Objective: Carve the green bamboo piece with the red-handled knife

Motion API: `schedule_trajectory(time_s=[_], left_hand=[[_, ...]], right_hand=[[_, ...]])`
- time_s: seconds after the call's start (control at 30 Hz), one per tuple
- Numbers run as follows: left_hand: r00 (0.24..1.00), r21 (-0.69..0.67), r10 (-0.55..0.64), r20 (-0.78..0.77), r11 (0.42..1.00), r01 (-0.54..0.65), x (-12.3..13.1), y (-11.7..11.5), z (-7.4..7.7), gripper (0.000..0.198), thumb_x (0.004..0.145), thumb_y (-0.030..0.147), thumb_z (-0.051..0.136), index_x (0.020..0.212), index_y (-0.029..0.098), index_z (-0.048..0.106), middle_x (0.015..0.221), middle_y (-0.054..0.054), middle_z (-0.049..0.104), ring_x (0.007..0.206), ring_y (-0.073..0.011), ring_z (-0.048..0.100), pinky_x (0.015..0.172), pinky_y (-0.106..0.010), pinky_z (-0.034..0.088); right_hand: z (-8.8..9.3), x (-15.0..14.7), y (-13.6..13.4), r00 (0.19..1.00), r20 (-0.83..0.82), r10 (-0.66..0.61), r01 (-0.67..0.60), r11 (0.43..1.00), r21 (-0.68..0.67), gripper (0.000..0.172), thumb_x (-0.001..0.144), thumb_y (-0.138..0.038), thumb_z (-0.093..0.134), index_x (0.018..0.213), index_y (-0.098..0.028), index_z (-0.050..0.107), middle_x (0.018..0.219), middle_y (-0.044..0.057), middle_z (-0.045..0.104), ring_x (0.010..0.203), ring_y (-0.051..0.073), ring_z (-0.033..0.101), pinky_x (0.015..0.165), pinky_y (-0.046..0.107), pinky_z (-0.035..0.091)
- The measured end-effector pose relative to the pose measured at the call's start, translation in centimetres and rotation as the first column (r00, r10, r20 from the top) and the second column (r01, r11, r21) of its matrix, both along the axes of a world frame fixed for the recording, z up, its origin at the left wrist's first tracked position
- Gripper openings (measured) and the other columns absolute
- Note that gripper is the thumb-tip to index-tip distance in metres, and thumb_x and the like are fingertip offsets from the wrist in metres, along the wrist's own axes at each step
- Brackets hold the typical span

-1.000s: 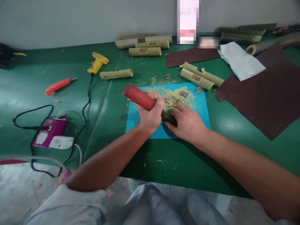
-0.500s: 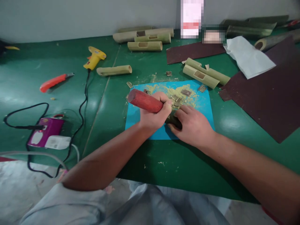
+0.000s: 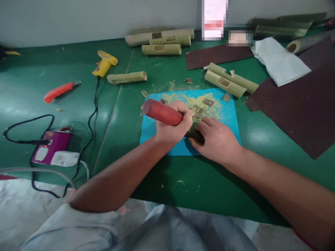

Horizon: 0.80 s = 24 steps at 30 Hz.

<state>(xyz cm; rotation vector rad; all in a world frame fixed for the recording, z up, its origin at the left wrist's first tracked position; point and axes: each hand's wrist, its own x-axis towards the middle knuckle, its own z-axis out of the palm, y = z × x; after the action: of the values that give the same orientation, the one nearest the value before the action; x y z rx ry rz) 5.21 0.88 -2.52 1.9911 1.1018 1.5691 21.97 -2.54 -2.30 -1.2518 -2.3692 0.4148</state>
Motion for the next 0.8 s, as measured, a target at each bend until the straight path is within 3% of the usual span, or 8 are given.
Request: schedule_trajectory(time_s=[0.07,0.17,0.27,0.53,0.8], left_hand=[[1.0,-0.011,-0.012,0.004,1.0,0.012,-0.1,0.0,0.1,0.026,0.091,0.032,0.071,0.069,0.024,0.058,0.063,0.001,0.06,0.056,-0.0147,0.058,0.056,-0.032,0.049],[0.992,-0.041,-0.123,-0.03,0.992,0.121,-0.8,0.0,0.2,0.031,0.09,0.042,0.075,0.07,0.024,0.06,0.066,0.001,0.063,0.058,-0.015,0.06,0.055,-0.032,0.048],[0.974,-0.044,-0.225,-0.032,0.974,0.223,-1.3,0.0,0.2,0.036,0.094,0.054,0.067,0.076,0.023,0.065,0.07,-0.001,0.066,0.061,-0.0159,0.062,0.056,-0.033,0.047],[0.999,0.013,-0.041,0.028,0.999,0.041,0.5,-0.1,0.2,0.035,0.095,0.034,0.069,0.064,0.023,0.058,0.055,0.002,0.053,0.049,-0.0125,0.049,0.047,-0.031,0.038],[0.992,0.003,-0.125,0.028,0.992,0.125,0.3,-0.1,0.2,0.027,0.093,0.031,0.073,0.07,0.021,0.064,0.066,0.001,0.067,0.058,-0.0132,0.065,0.056,-0.029,0.052]], right_hand=[[0.0,0.1,0.0,1.0,0.0,0.003,-0.003,1.0,-0.016,0.02,0.091,-0.033,0.062,0.09,-0.015,0.069,0.092,0.012,0.068,0.081,0.023,0.06,0.069,0.035,0.043],[0.0,0.1,0.1,1.0,-0.006,0.017,-0.018,0.999,-0.029,0.021,0.092,-0.033,0.062,0.093,-0.014,0.069,0.091,0.012,0.068,0.08,0.023,0.06,0.068,0.035,0.041],[0.0,0.1,0.2,1.0,-0.007,0.022,-0.022,0.999,-0.033,0.02,0.092,-0.033,0.063,0.09,-0.015,0.068,0.091,0.011,0.067,0.079,0.022,0.059,0.065,0.034,0.039],[0.1,0.0,0.3,1.0,-0.004,0.016,-0.016,0.998,-0.058,0.019,0.091,-0.032,0.064,0.09,-0.014,0.069,0.093,0.012,0.069,0.082,0.023,0.061,0.067,0.034,0.041],[0.2,0.1,0.3,0.999,-0.023,0.036,-0.038,0.996,-0.083,0.021,0.094,-0.032,0.063,0.1,-0.013,0.069,0.101,0.014,0.07,0.088,0.025,0.063,0.072,0.036,0.045]])
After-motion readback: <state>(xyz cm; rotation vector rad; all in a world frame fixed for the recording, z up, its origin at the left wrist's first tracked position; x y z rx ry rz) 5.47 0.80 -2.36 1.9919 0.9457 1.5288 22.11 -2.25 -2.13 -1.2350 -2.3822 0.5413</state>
